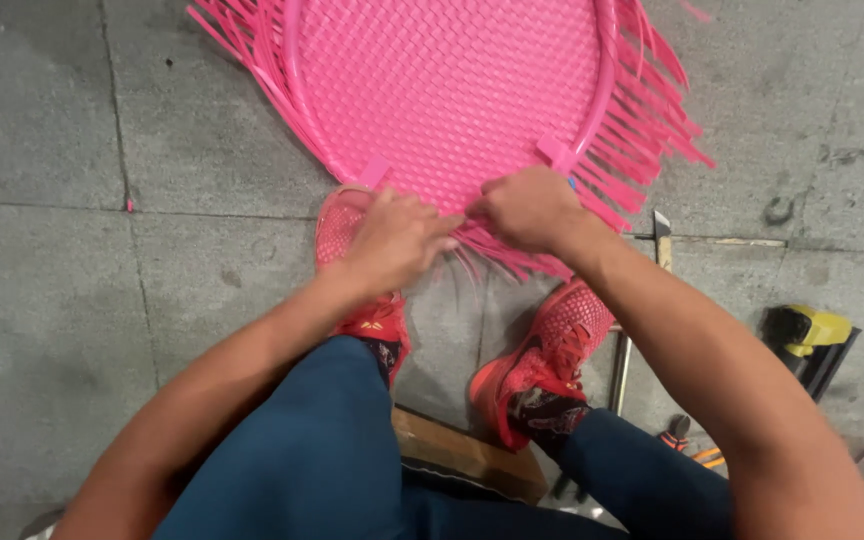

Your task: Weaving the edges of a pink plastic basket or tray and cutting excess strands with pliers.

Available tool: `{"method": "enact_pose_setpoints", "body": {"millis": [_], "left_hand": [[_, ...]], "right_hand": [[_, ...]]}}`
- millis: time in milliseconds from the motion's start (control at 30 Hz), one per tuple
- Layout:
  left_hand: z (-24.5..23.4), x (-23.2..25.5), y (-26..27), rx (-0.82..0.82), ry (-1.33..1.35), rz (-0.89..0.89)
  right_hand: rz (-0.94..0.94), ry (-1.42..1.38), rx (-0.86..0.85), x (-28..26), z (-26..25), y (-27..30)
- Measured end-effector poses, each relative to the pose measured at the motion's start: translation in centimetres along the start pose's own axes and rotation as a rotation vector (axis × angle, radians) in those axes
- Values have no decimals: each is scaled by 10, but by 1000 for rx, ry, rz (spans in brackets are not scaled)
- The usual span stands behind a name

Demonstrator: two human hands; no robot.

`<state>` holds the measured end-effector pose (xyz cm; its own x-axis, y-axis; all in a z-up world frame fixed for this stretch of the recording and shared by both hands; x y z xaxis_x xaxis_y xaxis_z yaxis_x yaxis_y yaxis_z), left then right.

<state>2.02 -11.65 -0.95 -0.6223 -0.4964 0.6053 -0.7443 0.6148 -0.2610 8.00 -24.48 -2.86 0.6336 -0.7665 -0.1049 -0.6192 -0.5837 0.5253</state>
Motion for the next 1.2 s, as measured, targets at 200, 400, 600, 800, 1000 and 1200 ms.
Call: {"method": "enact_pose_setpoints", "body": {"millis": [200, 400, 600, 800, 1000, 1200], "left_hand": [[41, -5, -11, -164, 51, -40], [20, 8, -6, -25, 181, 108], [14, -6, -1, -123, -24, -273], [21, -6, 7, -56, -197, -234], [16, -7, 3, -52, -130, -309], [17, -6, 0, -106, -144, -368]], "right_hand": [[-65, -297, 93, 8, 7, 7], [123, -151, 11, 1, -1, 17], [45, -350, 106, 11, 12, 13], [-25, -397, 88, 7, 1, 11], [-184, -463, 9, 22, 16, -13], [26, -391, -210, 22, 14, -22]]}}
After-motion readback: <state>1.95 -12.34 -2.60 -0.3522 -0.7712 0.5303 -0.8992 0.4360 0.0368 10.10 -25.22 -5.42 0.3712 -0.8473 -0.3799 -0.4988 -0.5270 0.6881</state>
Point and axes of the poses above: each hand's wrist, its own y-axis away from the middle knuckle, its own z-axis out of the palm, x = y × z, the point moved 7 cm from there along -y, towards the middle knuckle, and after that the axes turned 14 degrees about z, right-handed, at the moved point
